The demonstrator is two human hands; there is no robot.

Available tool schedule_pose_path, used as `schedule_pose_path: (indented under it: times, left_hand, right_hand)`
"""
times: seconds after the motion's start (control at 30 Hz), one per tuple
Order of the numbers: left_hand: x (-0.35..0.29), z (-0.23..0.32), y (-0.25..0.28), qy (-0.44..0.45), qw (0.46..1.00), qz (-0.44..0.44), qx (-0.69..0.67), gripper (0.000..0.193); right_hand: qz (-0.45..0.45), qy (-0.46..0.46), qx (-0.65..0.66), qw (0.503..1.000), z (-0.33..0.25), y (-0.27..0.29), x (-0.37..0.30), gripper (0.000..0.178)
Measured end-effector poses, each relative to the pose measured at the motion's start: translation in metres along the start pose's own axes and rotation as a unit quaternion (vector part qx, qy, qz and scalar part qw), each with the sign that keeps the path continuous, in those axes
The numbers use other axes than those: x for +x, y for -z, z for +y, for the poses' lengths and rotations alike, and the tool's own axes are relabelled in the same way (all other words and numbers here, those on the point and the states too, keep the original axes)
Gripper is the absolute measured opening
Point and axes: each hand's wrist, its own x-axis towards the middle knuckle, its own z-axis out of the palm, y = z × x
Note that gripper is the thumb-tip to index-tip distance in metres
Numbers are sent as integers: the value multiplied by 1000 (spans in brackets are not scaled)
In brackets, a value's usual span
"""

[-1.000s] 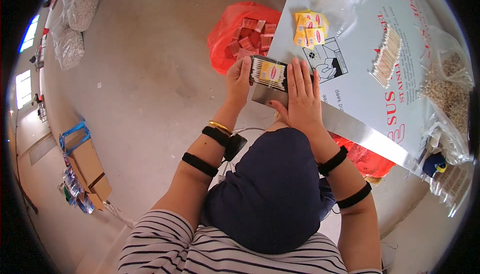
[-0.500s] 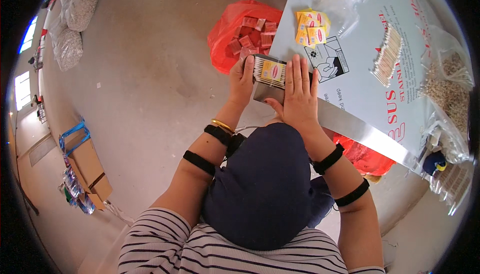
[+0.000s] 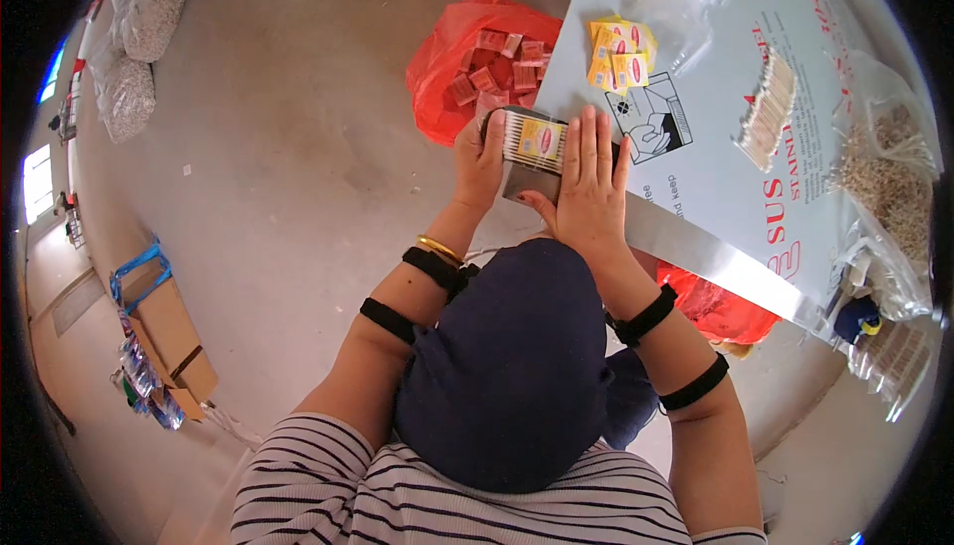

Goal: Manually counting and placing a batch of cotton swabs into a small plastic zip-lock bag.

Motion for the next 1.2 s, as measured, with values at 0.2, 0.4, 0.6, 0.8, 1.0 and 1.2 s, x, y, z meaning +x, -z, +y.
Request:
schedule_pose_path:
  times: [0.2,0.4,0.6,0.8,1.0,1.2]
  left_hand:
    - [-1,4,-2,6,998,19,61,29]
    - [1,3,-7,54,986,57,-148,28]
    - [4,-5,-1,40,997,29,-61,25]
    - [0,-18,-2,48,996,61,-42,26]
    - [-25,3,58,85,992,95,16,34]
    - [-37,55,42,-95,987,56,115,17]
  right_hand:
    - [3,10,0,1000,5,-2,-2,112]
    - [12,16,10,1000,9,-4,-3,107]
    - [7,23,18,1000,10,-3,-4,105]
    - [16,16,76,997,18,8,-5,94]
    - [73,-58,153,984,70,49,-28,76]
    - [175,-203,0,963,176,72,-61,69]
